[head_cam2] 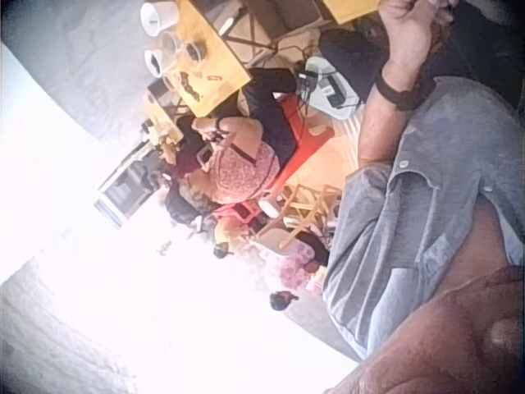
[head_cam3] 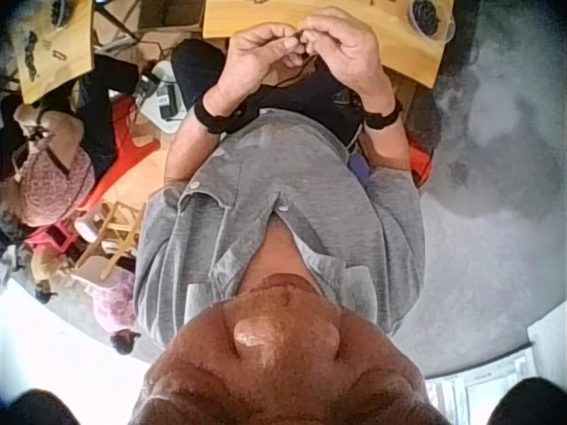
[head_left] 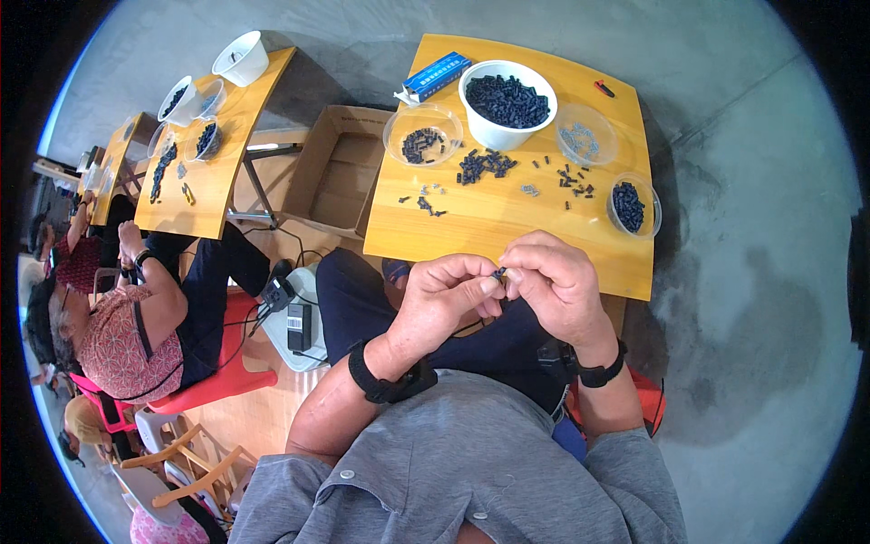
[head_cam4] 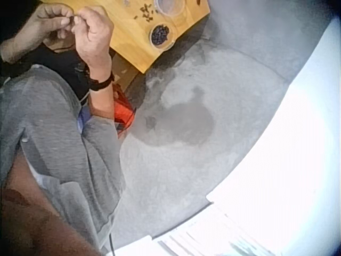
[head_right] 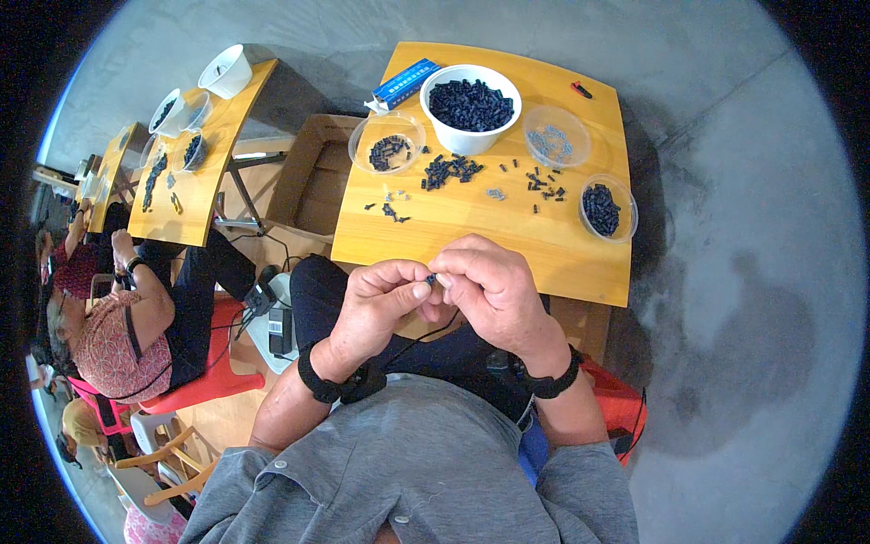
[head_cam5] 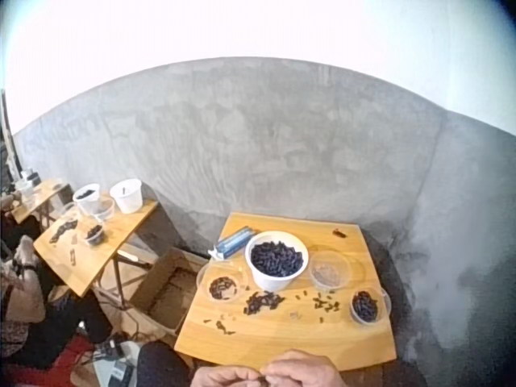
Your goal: Assembling small black plastic parts by inserting small yellow components.
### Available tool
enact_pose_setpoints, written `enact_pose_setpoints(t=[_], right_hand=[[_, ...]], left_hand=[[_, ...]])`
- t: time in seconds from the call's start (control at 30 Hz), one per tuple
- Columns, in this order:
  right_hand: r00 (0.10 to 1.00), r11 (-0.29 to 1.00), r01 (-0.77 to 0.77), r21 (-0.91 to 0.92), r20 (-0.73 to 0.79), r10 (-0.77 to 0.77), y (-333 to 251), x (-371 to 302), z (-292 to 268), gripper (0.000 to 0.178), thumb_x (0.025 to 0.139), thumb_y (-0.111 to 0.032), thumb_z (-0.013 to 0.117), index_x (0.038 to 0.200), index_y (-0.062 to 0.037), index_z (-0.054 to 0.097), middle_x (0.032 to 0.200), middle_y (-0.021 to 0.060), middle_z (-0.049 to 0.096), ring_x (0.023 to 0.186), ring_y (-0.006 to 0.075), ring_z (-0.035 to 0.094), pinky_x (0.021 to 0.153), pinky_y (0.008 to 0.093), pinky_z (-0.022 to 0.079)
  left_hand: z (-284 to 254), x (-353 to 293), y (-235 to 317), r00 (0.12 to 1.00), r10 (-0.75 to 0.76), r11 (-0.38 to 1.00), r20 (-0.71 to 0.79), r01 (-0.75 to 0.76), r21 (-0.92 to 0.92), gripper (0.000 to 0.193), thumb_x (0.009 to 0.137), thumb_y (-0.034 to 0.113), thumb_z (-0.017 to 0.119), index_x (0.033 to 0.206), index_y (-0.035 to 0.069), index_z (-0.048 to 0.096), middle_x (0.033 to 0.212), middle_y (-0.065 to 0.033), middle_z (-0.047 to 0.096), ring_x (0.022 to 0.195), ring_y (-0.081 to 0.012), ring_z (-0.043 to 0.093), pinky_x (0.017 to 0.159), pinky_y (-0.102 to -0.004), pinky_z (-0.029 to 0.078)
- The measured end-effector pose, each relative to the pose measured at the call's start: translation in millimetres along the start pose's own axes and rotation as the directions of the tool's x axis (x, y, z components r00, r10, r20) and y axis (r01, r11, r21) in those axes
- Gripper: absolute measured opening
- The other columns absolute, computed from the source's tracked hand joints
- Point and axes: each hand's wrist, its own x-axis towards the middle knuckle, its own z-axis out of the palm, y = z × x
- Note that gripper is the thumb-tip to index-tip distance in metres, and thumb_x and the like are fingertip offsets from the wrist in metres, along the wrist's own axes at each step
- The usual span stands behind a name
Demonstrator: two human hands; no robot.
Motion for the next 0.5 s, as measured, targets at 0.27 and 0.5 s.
enact_pose_setpoints(t=[0.27,0.5], right_hand=[[0.998,0.999,0.044,-0.028,0.045,-0.043,-1.9,4.1,-6.8,0.014,0.079,0.008,0.056,0.09,0.0016,0.062,0.078,0.0107,0.06,0.061,0.0171,0.058,0.055,0.0267,0.047],[0.987,0.983,0.151,-0.101,0.063,-0.145,-2.1,6.6,-7.6,0.015,0.076,0.008,0.058,0.089,0.0005,0.062,0.08,0.0112,0.062,0.071,0.0245,0.061,0.062,0.0313,0.048]], left_hand=[[-0.7,0.2,2.7,0.996,-0.067,0.991,0.052,0.073,-0.112,0.011,0.089,0.002,0.056,0.099,-0.002,0.06,0.088,-0.0104,0.065,0.07,-0.0155,0.063,0.064,-0.0254,0.053],[-0.4,0.2,3.5,0.989,-0.129,0.962,0.078,0.143,-0.233,0.013,0.089,0.003,0.056,0.1,-0.002,0.06,0.087,-0.0115,0.065,0.067,-0.0152,0.061,0.062,-0.0254,0.052]])
